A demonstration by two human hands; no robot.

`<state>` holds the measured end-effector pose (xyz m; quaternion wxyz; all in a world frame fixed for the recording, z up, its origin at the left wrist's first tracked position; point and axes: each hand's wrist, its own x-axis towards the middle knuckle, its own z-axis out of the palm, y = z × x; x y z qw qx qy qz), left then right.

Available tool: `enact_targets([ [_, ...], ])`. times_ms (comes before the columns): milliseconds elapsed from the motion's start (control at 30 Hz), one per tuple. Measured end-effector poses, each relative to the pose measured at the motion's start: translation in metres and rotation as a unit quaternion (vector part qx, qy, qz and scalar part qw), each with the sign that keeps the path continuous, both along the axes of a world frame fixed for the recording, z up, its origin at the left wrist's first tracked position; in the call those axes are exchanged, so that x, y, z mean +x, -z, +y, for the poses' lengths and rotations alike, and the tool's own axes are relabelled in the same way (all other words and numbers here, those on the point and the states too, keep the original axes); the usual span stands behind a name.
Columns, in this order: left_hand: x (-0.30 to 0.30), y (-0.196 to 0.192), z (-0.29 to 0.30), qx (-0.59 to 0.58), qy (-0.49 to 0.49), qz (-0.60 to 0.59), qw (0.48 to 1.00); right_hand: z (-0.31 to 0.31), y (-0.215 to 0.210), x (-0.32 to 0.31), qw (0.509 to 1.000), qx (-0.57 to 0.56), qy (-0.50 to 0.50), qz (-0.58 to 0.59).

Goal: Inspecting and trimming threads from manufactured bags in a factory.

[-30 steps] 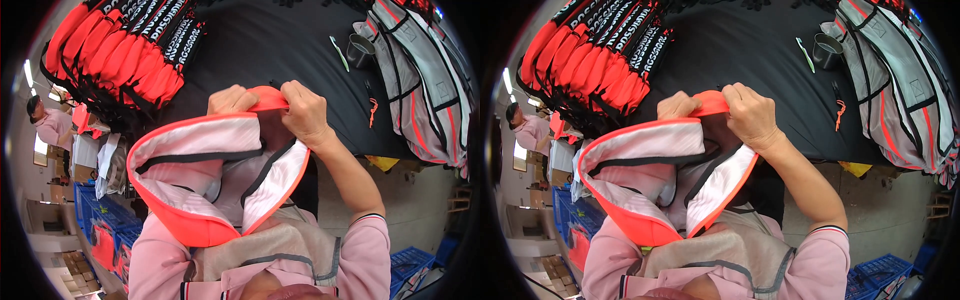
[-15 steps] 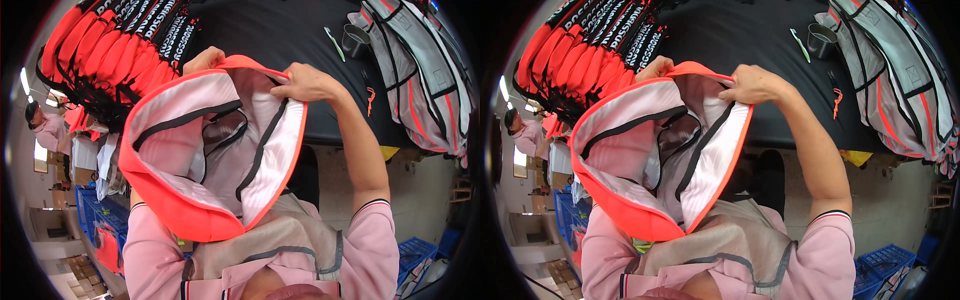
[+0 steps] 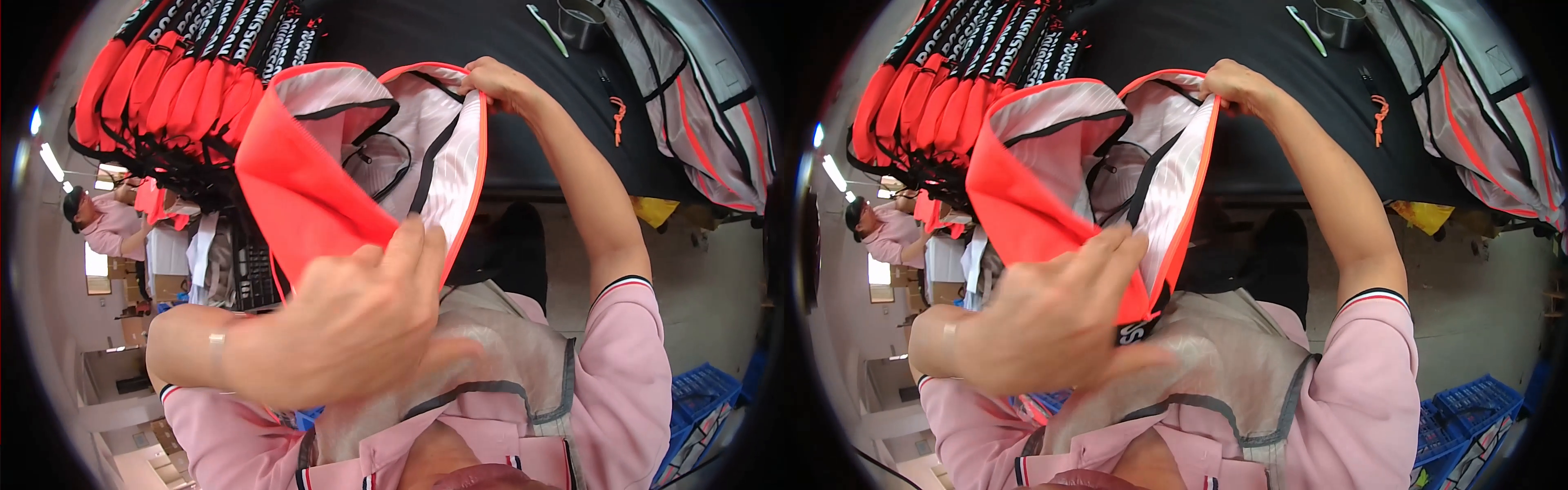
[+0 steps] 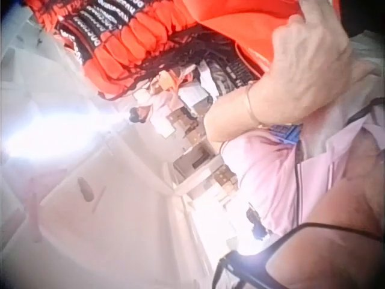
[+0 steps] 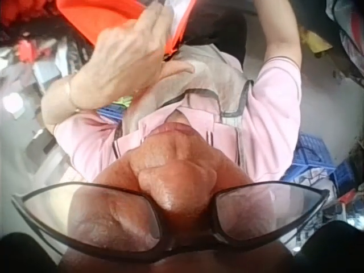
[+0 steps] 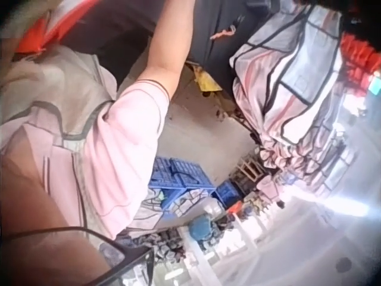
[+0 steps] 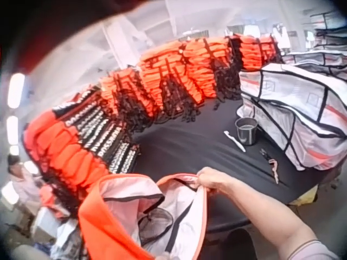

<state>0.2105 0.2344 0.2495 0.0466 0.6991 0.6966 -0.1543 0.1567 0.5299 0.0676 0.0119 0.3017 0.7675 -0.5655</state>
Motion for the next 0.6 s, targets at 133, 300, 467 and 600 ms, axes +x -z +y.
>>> enact_targets([
  [133,-0.012,0.055,0.008,0.004,-0.06,0.2,0.978,0.002,0.021,-0.009,0.993,-0.105,0.046,0.037],
  [300,-0.08,0.034,-0.004,0.077,-0.127,0.164,0.975,0.009,0.028,0.011,0.984,-0.163,0.025,0.074],
  [467,-0.114,0.042,-0.027,0.195,-0.071,-0.01,0.978,-0.052,-0.039,0.044,0.844,0.465,0.01,0.268],
  [600,-0.098,0.017,-0.013,0.163,-0.096,-0.128,0.974,-0.102,-0.049,0.037,0.765,0.396,-0.187,0.472],
])
